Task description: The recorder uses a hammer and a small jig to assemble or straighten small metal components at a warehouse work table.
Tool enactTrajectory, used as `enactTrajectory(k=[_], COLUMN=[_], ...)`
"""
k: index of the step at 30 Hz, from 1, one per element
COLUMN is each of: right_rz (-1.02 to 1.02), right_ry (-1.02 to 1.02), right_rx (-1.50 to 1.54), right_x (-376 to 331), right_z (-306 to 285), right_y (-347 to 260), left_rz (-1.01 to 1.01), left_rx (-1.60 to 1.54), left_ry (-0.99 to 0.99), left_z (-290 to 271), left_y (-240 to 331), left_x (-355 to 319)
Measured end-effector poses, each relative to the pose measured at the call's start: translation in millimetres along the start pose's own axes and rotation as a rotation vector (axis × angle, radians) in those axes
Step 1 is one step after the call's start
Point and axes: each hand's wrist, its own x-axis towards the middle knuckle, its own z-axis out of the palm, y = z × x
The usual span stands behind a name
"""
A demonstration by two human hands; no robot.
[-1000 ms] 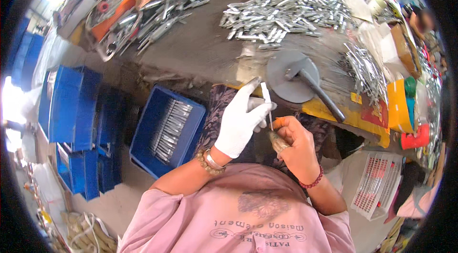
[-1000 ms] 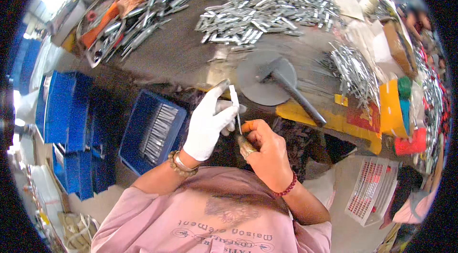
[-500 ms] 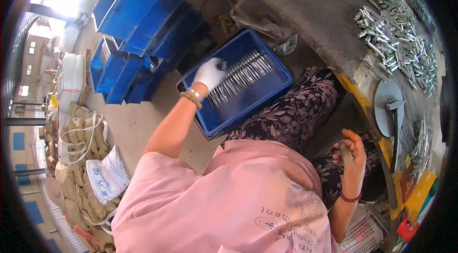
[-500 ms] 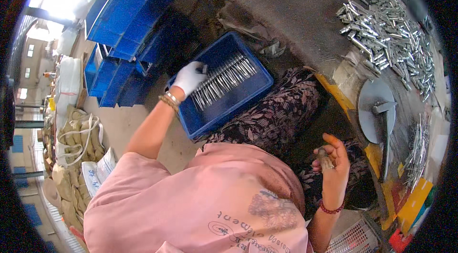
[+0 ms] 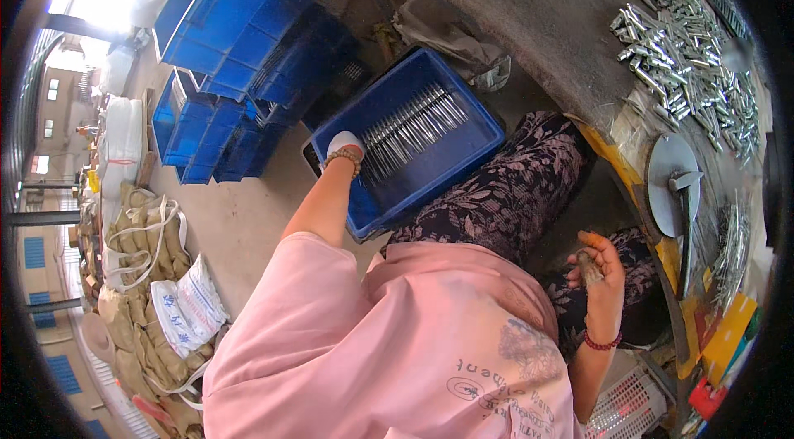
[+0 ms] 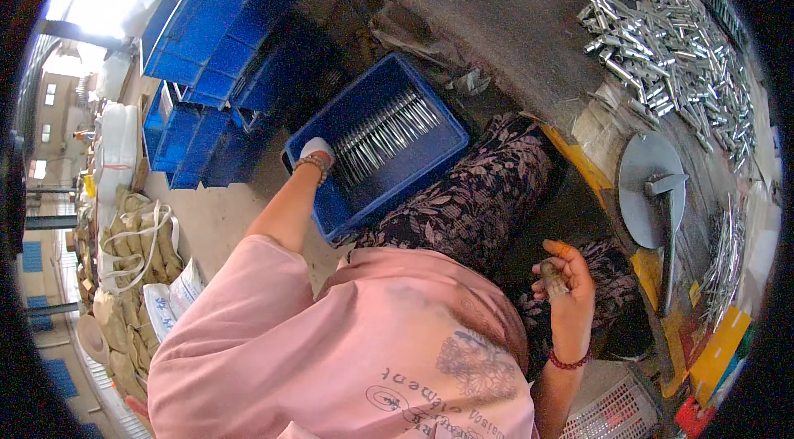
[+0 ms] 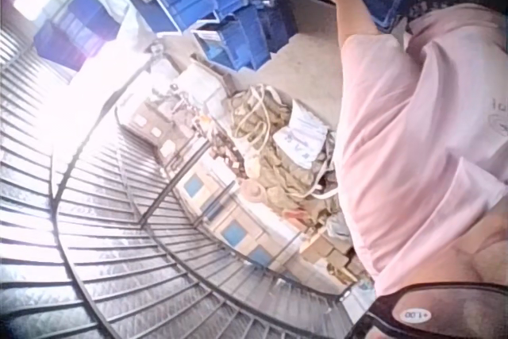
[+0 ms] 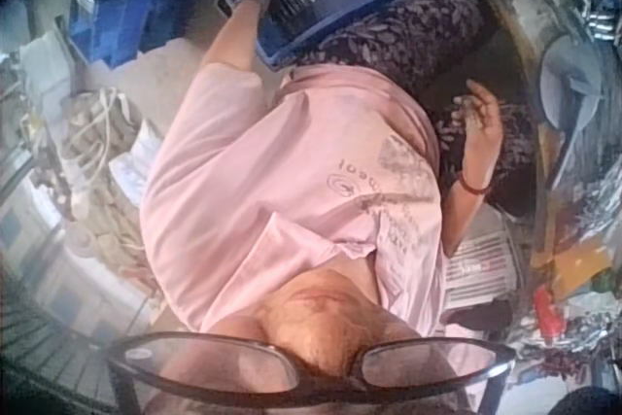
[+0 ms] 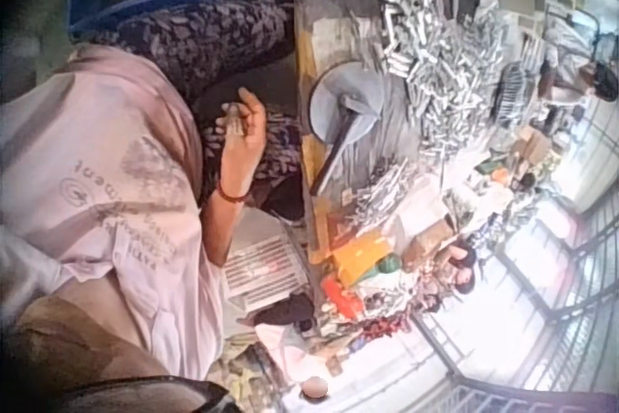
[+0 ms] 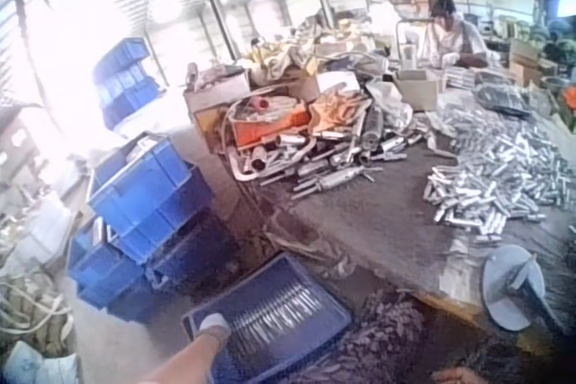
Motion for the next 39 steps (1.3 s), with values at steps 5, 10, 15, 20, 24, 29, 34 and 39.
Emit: enactTrajectory(k=[5,10,15,20,24,29,34,39], right_rz=[-0.008,0.051,0.044,-0.034,-0.092,-0.113,-0.185,-0.384], right_ry=[-0.088,0.093,0.046,-0.053,0.026,0.113,0.164,0.222], right_rx=[0.034,-0.059,-0.085,0.008,-0.050,-0.066,-0.100,-0.254], right_x=[9,-5,-4,4,-10,-25,-34,-57], right_z=[6,-2,2,13,6,-2,-8,-21], right_y=[-4,-1,0,-3,-15,-13,-16,-53], left_rz=[-0.109,0.407,0.563,1.241,1.658,1.812,1.813,1.616], left_rx=[-0.150,-0.263,-0.819,-1.308,-0.869,-0.645,-0.220,-0.158], left_ry=[-0.095,0.733,1.117,1.192,1.557,1.697,1.887,1.804], left_z=[8,-71,-95,-111,-121,-152,-165,-158], left_y=[-87,-34,-81,-54,13,79,108,102], left_x=[5,-195,-416,-573,-671,-716,-735,-749])
